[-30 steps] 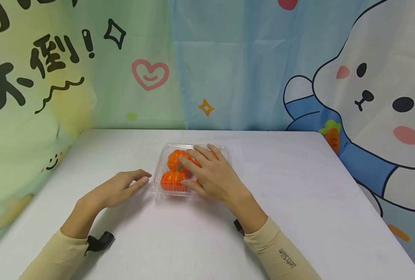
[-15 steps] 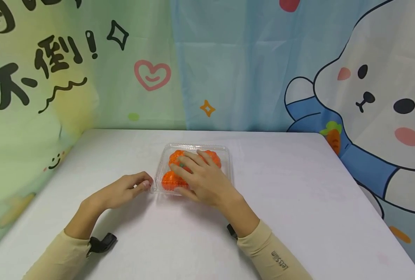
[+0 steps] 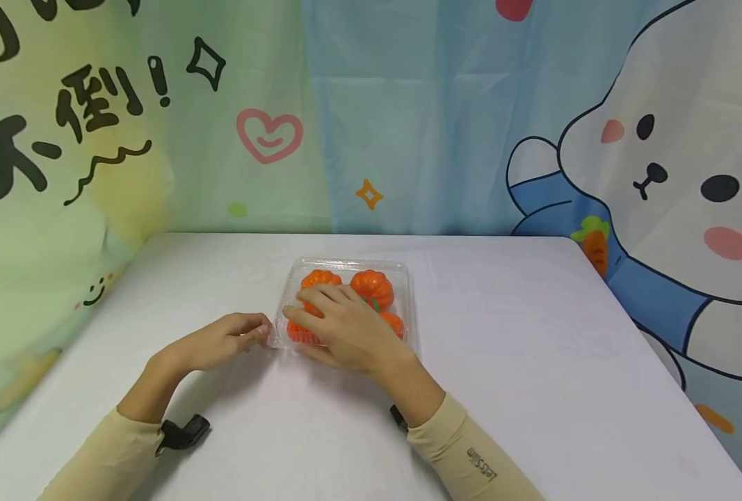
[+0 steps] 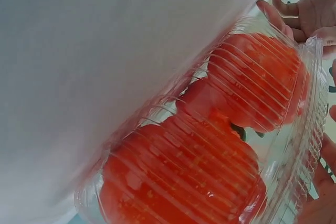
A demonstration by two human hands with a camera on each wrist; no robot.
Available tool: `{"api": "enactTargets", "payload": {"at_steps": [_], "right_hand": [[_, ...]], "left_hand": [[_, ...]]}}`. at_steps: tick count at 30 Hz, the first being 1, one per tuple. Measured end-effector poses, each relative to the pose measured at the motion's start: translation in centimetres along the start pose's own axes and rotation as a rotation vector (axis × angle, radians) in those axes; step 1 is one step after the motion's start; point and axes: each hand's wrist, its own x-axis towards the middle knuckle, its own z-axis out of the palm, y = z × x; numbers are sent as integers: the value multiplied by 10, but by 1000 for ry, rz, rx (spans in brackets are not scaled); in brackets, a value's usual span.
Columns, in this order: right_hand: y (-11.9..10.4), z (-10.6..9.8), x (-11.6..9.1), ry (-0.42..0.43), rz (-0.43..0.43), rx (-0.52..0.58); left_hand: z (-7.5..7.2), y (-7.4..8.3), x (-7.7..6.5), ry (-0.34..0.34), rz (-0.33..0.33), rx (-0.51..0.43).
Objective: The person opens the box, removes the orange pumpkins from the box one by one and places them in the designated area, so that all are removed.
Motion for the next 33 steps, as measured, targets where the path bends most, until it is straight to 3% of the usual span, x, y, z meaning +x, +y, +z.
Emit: {"api": "enactTargets", "payload": {"at_steps": [14, 22, 33], "right_hand": [[-5, 2, 2, -53, -54, 43], [-8, 6, 4, -68, -73, 42], [-9, 6, 6, -55, -102, 4]], "left_hand": [[0, -5, 5, -120, 12, -185], [-2, -8, 5, -155, 29, -226], [-2, -9, 5, -180, 5, -272]]}}
